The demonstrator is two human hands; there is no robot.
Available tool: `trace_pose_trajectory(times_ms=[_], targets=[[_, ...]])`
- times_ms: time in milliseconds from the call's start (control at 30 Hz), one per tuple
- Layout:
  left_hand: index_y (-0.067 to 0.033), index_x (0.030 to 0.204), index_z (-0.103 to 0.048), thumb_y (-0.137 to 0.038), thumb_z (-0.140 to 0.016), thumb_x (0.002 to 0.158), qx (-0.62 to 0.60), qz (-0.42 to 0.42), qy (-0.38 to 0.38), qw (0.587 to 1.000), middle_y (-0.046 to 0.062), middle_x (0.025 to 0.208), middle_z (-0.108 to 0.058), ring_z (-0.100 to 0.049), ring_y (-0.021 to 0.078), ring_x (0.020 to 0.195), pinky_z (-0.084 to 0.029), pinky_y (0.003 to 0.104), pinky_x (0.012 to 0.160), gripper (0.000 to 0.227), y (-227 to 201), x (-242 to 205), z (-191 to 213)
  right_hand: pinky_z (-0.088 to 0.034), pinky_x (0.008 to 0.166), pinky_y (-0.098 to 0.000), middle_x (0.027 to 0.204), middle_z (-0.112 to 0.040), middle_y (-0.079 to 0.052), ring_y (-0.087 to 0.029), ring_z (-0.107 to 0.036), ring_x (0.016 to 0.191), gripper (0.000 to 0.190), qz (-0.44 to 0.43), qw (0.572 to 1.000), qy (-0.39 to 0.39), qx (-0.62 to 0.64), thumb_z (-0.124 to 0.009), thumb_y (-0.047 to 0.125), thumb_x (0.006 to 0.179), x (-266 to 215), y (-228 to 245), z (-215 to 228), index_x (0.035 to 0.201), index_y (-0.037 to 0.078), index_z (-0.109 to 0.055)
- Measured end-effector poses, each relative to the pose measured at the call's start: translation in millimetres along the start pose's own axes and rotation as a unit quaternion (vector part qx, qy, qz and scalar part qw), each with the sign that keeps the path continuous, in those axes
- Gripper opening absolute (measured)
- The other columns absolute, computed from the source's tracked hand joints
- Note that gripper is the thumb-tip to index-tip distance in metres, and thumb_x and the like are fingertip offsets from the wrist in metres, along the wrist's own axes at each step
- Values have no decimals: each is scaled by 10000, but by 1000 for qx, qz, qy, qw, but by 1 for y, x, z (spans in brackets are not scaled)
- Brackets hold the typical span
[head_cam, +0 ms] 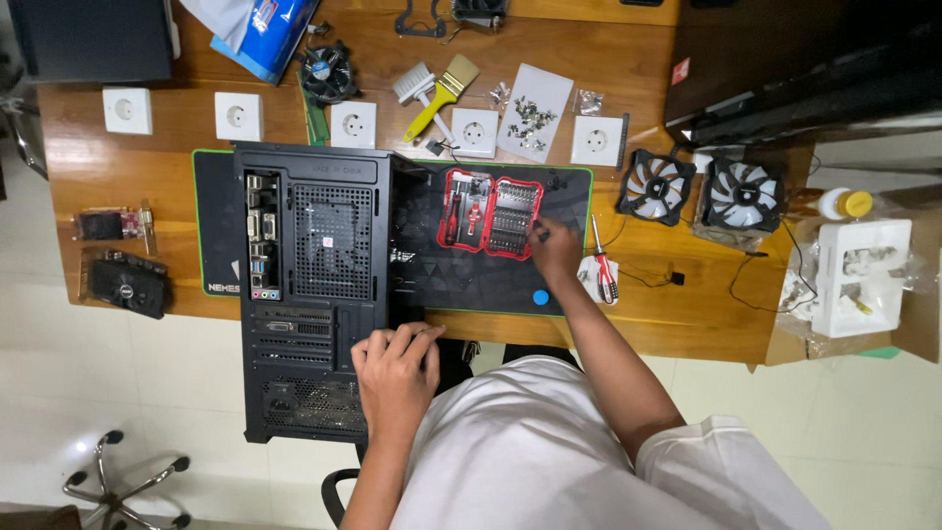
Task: The person works on the back panel of a desktop computer case, using a screwdriver to remove and install screws. They handle a cooling fan and various small parts on the desk while securing components inside the case.
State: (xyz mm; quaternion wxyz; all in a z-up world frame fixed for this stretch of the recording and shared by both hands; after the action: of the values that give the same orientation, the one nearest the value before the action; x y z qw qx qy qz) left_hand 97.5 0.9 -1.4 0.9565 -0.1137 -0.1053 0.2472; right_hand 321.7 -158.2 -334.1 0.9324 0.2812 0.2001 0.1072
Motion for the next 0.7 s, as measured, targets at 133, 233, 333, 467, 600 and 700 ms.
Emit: trace_pose_trajectory(times_ms=[133, 233, 333, 467, 600, 700], targets=[[-278, 985, -763, -120, -725, 887, 0, -8, 9, 1000, -137, 975, -699, -525, 177, 796, -355, 365, 799, 190, -4, 4, 3, -527, 598, -454, 842, -766, 44, -233, -715, 742, 296, 23, 1000, 12, 13, -752, 298, 918, -11, 4, -7, 1163, 137, -796], [-288, 958, -761, -120, -725, 889, 8, -10, -6, 1000, -146, 961, -698, -515, 179, 781, -350, 370, 794, 186, -4, 3, 4, -567, 663, -449, 921, -776, 5, -231, -720, 792, 376, 28, 998, 21, 43, -769, 271, 914, -13, 10, -3, 1246, 94, -754], [-285, 975, -759, -114, -723, 874, 7, -16, 7, 1000, -132, 969, -697, -531, 184, 801, -362, 377, 796, 201, -7, 7, 8, -578, 699, -448, 962, -781, 31, -223, -734, 848, 364, -4, 998, 32, 46, -771, 323, 911, -13, 9, 0, 1220, 130, -770], [-304, 856, -742, -107, -743, 798, 6, 4, -18, 1000, -137, 828, -661, -577, 130, 781, -420, 304, 810, 206, -7, 8, 13, -591, 838, -495, 923, -781, 10, -322, -735, 942, 352, 18, 999, 30, 10, -799, 313, 826, -12, 10, 8, 1172, 251, -784], [-299, 864, -747, -95, -737, 807, 8, 1, -26, 1000, -132, 829, -662, -572, 126, 784, -417, 293, 808, 212, -6, 6, 12, -586, 854, -503, 911, -774, -18, -333, -733, 943, 356, 37, 999, 21, -2, -805, 340, 842, -14, 14, 24, 1172, 208, -782], [-267, 846, -744, -82, -729, 832, 2, 2, -45, 999, -103, 783, -641, -564, 132, 761, -408, 292, 789, 186, -11, 10, 19, -591, 836, -483, 901, -754, 14, -300, -737, 925, 289, 48, 997, -42, -42, -816, 326, 839, -12, 35, 39, 1111, 233, -784]])
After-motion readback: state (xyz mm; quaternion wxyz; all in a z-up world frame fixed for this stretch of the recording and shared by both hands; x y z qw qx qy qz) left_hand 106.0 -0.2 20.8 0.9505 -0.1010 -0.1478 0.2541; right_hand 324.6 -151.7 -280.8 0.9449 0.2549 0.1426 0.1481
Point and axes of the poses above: each hand's wrist, its own x-axis towards the middle knuckle, its own z-axis out of the back of the hand, y = z × x, the point moved 8 cm from there along x, towards the middle knuckle
